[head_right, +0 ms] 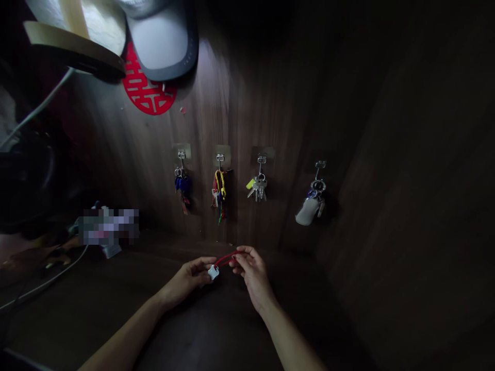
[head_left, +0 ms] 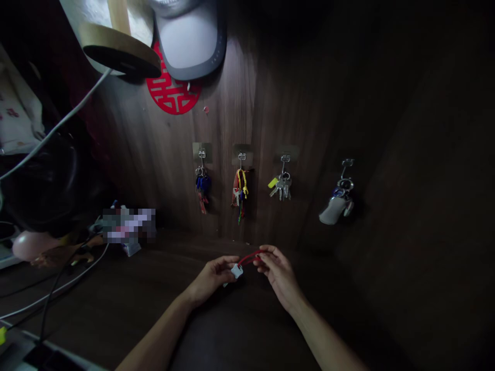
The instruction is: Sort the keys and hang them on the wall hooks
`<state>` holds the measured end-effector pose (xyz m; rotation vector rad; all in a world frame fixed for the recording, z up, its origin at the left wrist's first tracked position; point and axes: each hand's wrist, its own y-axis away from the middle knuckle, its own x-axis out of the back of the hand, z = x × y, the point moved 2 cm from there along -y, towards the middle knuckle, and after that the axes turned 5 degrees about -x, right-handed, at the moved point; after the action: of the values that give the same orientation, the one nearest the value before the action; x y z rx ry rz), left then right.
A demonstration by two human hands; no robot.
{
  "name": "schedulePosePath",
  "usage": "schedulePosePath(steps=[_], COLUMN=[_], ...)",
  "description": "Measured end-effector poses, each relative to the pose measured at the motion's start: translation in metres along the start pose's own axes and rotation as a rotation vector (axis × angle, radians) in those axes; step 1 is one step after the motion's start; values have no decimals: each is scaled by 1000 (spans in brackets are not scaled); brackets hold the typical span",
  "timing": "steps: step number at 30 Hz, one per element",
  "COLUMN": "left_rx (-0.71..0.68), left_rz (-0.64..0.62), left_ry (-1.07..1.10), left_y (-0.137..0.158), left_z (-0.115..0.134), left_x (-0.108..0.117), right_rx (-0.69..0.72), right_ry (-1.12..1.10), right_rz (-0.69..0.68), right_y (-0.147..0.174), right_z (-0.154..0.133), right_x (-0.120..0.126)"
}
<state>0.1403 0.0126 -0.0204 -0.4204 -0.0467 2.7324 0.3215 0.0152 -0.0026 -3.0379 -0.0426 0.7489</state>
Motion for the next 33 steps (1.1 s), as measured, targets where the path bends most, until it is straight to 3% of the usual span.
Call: schedulePosePath(steps=[6, 12, 21, 29, 33], left_rx=[-113, -132, -111, -102, -116], left_rz=[49, 33, 77, 73, 64], left_ry=[-127, -193, -162, -137, -143], left_y=[-2, -1, 0, -3, -3], left_z=[-2, 0, 2, -1, 0], left_x=[5, 3, 2, 4, 5], right_rx=[145, 254, 537, 782, 767], right_ry=[316, 544, 624, 651, 657], right_rz=[-128, -179, -139, -61, -2], right_y=[1, -9, -40, -83, -101], right_z=[-15, -52, -113, -149, -156], right_x=[-16, -44, -93, -119, -127])
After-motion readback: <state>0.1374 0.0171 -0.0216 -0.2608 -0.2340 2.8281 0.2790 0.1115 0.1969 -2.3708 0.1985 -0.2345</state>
